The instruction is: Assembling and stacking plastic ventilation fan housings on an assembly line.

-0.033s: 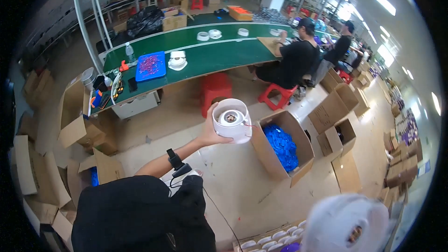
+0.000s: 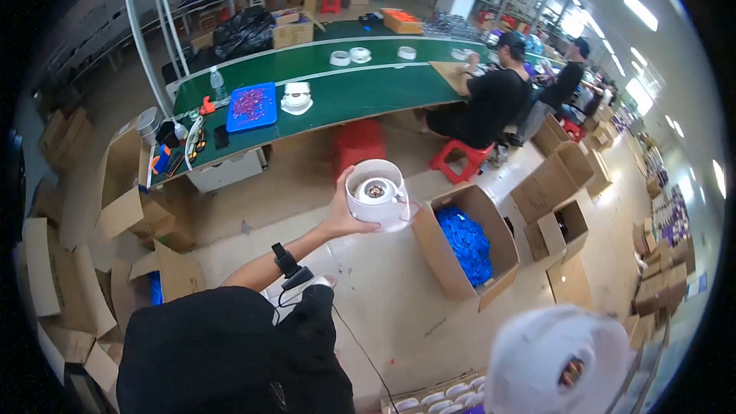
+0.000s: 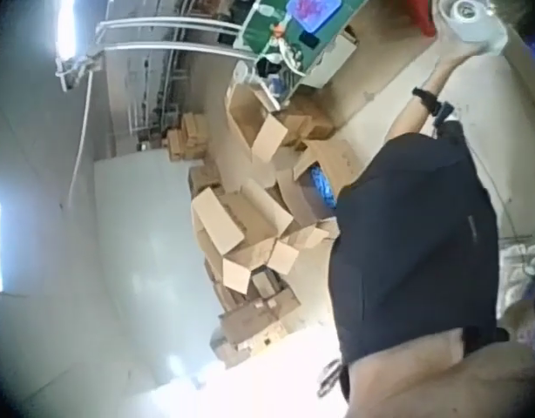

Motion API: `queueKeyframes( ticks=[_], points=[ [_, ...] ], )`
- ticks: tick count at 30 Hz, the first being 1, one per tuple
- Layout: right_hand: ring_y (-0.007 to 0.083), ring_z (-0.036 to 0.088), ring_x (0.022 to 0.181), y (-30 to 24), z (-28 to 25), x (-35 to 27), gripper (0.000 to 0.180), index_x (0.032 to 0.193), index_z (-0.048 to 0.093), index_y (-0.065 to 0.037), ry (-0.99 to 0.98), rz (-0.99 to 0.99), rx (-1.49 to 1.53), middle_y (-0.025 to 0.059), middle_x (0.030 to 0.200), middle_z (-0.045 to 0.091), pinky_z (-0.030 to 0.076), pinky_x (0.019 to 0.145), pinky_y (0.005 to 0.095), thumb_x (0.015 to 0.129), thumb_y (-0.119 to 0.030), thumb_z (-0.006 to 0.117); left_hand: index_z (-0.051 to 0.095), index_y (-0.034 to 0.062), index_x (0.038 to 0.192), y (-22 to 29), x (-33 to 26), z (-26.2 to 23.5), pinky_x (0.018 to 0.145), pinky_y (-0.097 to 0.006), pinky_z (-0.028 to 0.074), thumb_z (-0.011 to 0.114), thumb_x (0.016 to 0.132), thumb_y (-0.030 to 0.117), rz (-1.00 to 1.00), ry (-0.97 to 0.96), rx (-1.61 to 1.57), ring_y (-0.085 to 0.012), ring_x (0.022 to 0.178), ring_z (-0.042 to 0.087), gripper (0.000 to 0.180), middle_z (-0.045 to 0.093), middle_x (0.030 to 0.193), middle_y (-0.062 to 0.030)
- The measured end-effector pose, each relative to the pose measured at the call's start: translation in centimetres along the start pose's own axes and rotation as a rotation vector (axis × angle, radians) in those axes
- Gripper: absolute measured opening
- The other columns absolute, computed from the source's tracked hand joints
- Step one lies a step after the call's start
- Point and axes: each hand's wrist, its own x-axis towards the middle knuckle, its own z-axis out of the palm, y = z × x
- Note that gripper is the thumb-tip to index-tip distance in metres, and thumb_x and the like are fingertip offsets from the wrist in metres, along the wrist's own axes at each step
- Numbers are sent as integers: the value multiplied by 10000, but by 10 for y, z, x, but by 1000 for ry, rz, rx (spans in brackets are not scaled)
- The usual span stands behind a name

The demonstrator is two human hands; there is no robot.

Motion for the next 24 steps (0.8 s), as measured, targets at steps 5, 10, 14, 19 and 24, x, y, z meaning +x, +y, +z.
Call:
queueKeyframes(
  ticks=[5,10,14,19,24],
  points=[
    [397,399,1295,-4,166,-32,903,1523,65,-129,-99,-7,146,250,1458,293,355,1039,520,874,-508,566,140,36,1446,-107,43,-99,1099,-459,309,915,496,347,-88,147,289,-358,1317,345,1265,343,1381,-204],
    [400,397,1296,18,396,-61,915,1521,56,-122,-204,-17,307,254,1460,285,355,1040,523,871,-506,573,171,36,1436,-252,115,-169,1097,-486,301,906,500,364,-185,258,512,-386,1314,307,1234,314,1380,-218],
    [403,395,1297,46,599,-85,925,1520,48,-117,-304,-27,430,257,1462,277,354,1041,526,868,-504,578,197,34,1421,-372,215,-189,1099,-495,291,902,503,362,-295,326,662,-420,1294,304,1203,295,1375,-245],
    [406,393,1299,72,789,-155,937,1518,39,-111,-463,59,588,261,1464,268,353,1042,529,864,-502,585,233,37,1391,-501,305,-239,1047,-519,322,901,502,318,-299,543,786,-433,1230,342,1146,324,1342,-243],
    [411,355,1326,125,909,-177,1059,1490,7,-69,-749,128,653,271,1482,189,331,1068,539,742,-323,713,213,60,1409,-589,397,-273,1036,-529,291,888,514,348,-363,778,990,-434,1242,343,1158,324,1351,-247]
  ],
)
